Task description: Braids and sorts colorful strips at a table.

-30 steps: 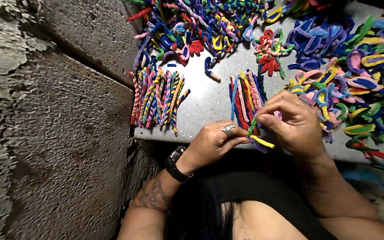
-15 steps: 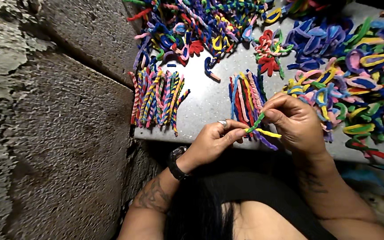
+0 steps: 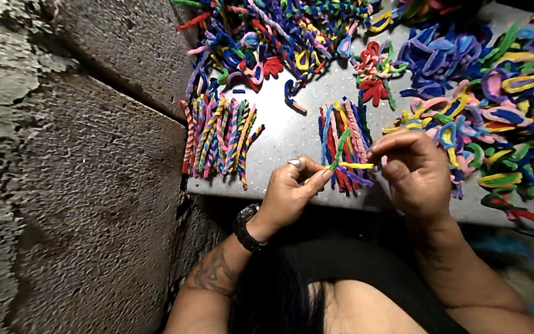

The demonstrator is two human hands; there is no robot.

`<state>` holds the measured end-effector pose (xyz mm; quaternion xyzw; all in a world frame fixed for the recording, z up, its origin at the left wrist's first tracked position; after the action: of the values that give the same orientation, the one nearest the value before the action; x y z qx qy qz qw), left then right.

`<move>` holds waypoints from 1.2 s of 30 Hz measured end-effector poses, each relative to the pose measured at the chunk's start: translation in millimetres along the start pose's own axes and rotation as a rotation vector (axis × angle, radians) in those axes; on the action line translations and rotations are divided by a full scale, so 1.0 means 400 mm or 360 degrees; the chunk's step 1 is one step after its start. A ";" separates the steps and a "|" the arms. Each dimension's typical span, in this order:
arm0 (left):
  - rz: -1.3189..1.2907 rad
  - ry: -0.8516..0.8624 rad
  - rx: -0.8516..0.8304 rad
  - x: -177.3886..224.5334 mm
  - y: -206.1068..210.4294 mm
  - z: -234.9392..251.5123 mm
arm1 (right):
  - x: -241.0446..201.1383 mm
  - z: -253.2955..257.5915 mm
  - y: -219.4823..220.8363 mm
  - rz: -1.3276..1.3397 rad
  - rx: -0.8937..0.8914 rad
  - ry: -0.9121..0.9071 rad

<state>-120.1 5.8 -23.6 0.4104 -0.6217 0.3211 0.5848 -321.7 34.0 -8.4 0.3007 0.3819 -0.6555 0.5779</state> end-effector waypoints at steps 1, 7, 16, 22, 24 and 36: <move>-0.0020 -0.0013 0.0002 0.000 -0.001 0.000 | -0.006 -0.003 0.004 -0.0090 -0.0059 -0.0106; -0.0152 -0.0078 -0.0015 0.001 -0.003 0.000 | -0.026 -0.023 0.037 -0.0708 -0.0198 -0.0632; 0.0036 0.0102 -0.0051 0.005 0.000 -0.004 | -0.081 -0.009 0.023 -0.0777 -0.0110 -0.0634; 0.0139 0.0424 -0.0256 0.025 0.006 -0.013 | -0.053 0.019 -0.007 -0.0142 -0.0062 0.0105; 0.0131 0.0533 -0.0340 0.031 0.008 -0.017 | -0.017 0.021 -0.007 0.0278 -0.0140 0.0444; -0.0105 -0.0013 -0.0686 0.003 0.032 -0.005 | 0.013 0.054 0.062 0.0564 -0.0284 -0.0002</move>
<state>-130.6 13.2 -21.3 0.2972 -0.6645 0.1598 0.6667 -297.1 12.1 -5.1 0.3104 0.3792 -0.5074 0.7088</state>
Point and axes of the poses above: each hand's wrist, its own z-axis towards the middle knuckle, its own y-axis out of the palm, x = y × z, the point moved 4 cm from there along z, towards the middle knuckle, and after that the axes turned 9 degrees about -y, right-handed, at the moved point
